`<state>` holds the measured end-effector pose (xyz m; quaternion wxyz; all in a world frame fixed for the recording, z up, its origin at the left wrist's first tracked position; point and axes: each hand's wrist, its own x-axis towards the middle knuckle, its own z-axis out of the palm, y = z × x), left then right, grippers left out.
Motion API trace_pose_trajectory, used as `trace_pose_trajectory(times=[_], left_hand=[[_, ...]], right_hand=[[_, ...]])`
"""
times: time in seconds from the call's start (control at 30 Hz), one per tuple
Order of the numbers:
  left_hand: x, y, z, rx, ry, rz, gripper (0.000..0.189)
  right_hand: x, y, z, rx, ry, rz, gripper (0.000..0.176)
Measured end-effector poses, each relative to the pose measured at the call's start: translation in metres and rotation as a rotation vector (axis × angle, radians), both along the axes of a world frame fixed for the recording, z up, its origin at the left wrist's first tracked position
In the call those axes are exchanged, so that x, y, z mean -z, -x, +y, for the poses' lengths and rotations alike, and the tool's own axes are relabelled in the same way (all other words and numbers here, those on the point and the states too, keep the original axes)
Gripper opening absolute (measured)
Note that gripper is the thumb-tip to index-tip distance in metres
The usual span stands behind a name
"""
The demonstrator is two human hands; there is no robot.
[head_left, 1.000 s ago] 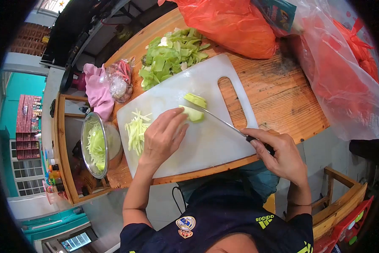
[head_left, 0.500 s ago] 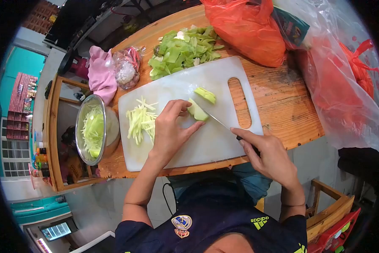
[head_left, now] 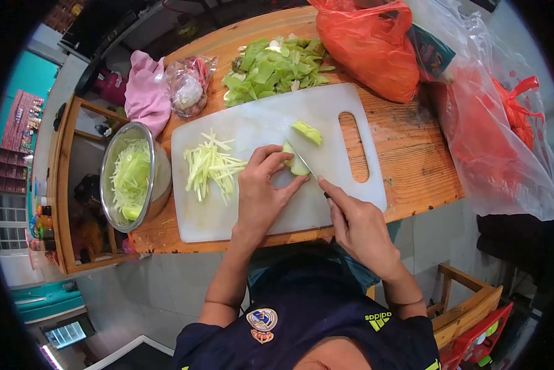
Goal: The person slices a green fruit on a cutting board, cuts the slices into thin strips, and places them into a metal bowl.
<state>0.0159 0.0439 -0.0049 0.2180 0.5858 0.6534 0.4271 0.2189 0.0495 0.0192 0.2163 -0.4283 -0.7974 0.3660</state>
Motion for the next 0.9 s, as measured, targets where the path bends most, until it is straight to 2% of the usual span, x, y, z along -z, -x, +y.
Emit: trace_pose_trajectory(times=[0.13, 0.23, 0.33, 0.43, 0.53, 0.63, 0.9], left_hand=[[0.001, -0.002, -0.015, -0.012, -0.002, 0.033, 0.043], [0.004, -0.006, -0.029, -0.042, -0.035, 0.095, 0.044], [0.005, -0.008, -0.031, -0.051, -0.054, 0.053, 0.044], [0.002, -0.005, -0.030, -0.040, -0.077, 0.040, 0.044], [0.007, -0.006, -0.031, -0.051, -0.066, 0.063, 0.044], [0.009, -0.006, -0.031, -0.057, -0.050, 0.034, 0.044], [0.009, -0.003, -0.029, -0.037, -0.074, 0.006, 0.042]], right_hand=[[-0.007, -0.003, -0.012, -0.019, 0.084, 0.026, 0.040], [0.004, -0.004, -0.024, -0.009, 0.028, 0.117, 0.042], [0.003, -0.005, -0.025, 0.015, 0.115, 0.096, 0.042], [-0.013, -0.005, -0.021, 0.188, 0.381, 0.034, 0.042], [-0.012, -0.005, -0.025, 0.176, 0.412, 0.011, 0.042], [0.001, -0.001, -0.033, 0.121, 0.196, 0.074, 0.043], [-0.010, 0.002, -0.029, 0.076, 0.202, 0.011, 0.043]])
